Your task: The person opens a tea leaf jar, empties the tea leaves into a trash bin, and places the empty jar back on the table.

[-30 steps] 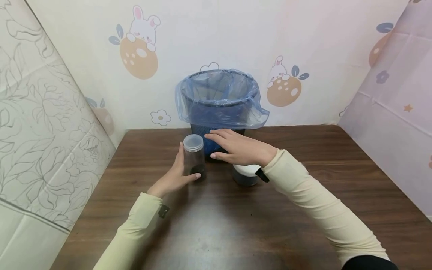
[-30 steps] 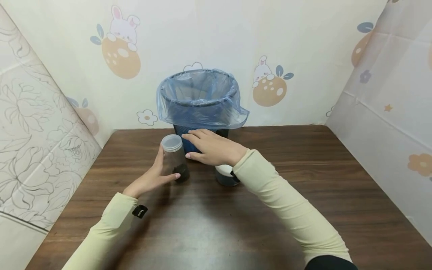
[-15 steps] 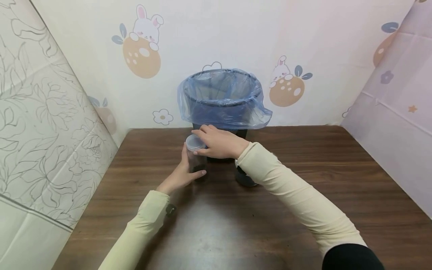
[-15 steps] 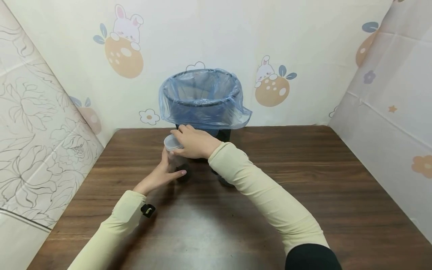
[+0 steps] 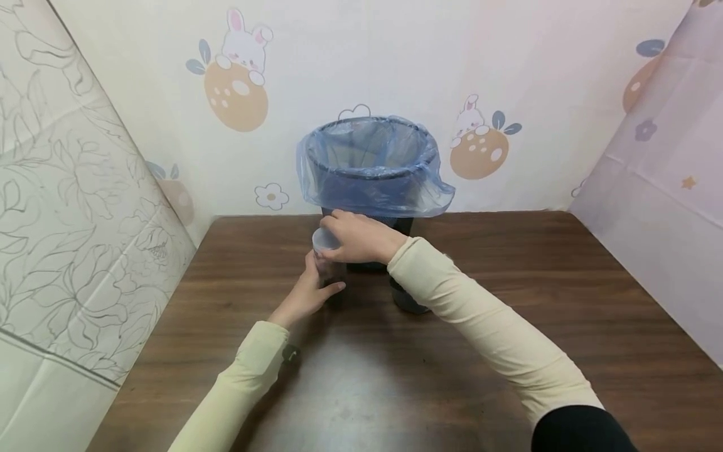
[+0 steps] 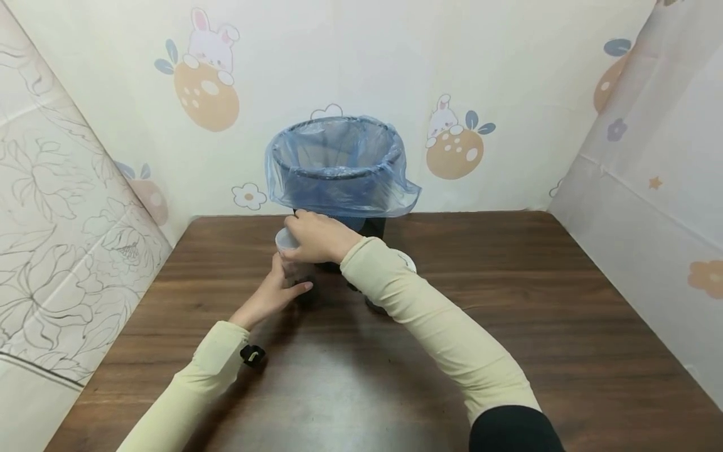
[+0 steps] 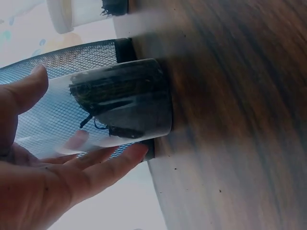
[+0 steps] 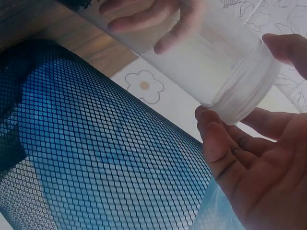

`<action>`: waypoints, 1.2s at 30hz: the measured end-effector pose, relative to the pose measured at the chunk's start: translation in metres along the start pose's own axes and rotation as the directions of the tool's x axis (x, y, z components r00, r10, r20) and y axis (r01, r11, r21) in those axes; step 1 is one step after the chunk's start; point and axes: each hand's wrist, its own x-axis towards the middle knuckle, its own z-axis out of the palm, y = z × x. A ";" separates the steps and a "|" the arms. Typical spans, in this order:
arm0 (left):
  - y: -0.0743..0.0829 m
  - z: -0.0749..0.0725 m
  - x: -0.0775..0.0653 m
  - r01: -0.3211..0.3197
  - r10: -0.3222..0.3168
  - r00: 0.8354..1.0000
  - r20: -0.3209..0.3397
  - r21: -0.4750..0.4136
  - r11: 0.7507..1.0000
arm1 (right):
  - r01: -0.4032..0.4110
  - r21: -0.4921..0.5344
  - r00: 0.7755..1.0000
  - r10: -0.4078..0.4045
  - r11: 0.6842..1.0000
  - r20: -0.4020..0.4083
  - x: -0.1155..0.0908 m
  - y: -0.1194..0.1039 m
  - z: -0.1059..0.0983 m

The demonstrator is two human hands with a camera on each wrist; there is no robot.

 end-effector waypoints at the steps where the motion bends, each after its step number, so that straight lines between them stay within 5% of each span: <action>1: 0.002 0.000 -0.001 -0.005 0.005 1.000 -0.006 0.018 1.000 | 0.003 0.007 1.000 -0.003 1.000 -0.002 -0.002 0.000 -0.002; 12: 0.025 -0.002 -0.011 -0.119 0.137 0.987 -0.083 0.194 0.974 | 0.071 0.148 0.993 -0.056 0.986 -0.101 -0.042 0.019 -0.016; 18: 0.031 -0.002 -0.009 -0.228 0.272 0.951 -0.147 0.261 0.938 | 0.137 0.222 0.982 -0.104 0.965 -0.157 -0.061 0.034 -0.020; 23: 0.028 -0.001 -0.017 -0.233 0.312 0.931 -0.190 0.348 0.908 | 0.172 0.315 0.983 -0.143 0.933 -0.114 -0.078 0.042 -0.013; 28: 0.035 -0.002 -0.013 -0.267 0.376 0.910 -0.175 0.447 0.854 | 0.216 0.344 0.971 -0.165 0.914 -0.171 -0.089 0.053 -0.009; 36: 0.040 -0.002 -0.012 -0.252 0.353 0.927 -0.126 0.489 0.835 | 0.278 0.339 0.949 -0.202 0.899 -0.244 -0.097 0.063 0.003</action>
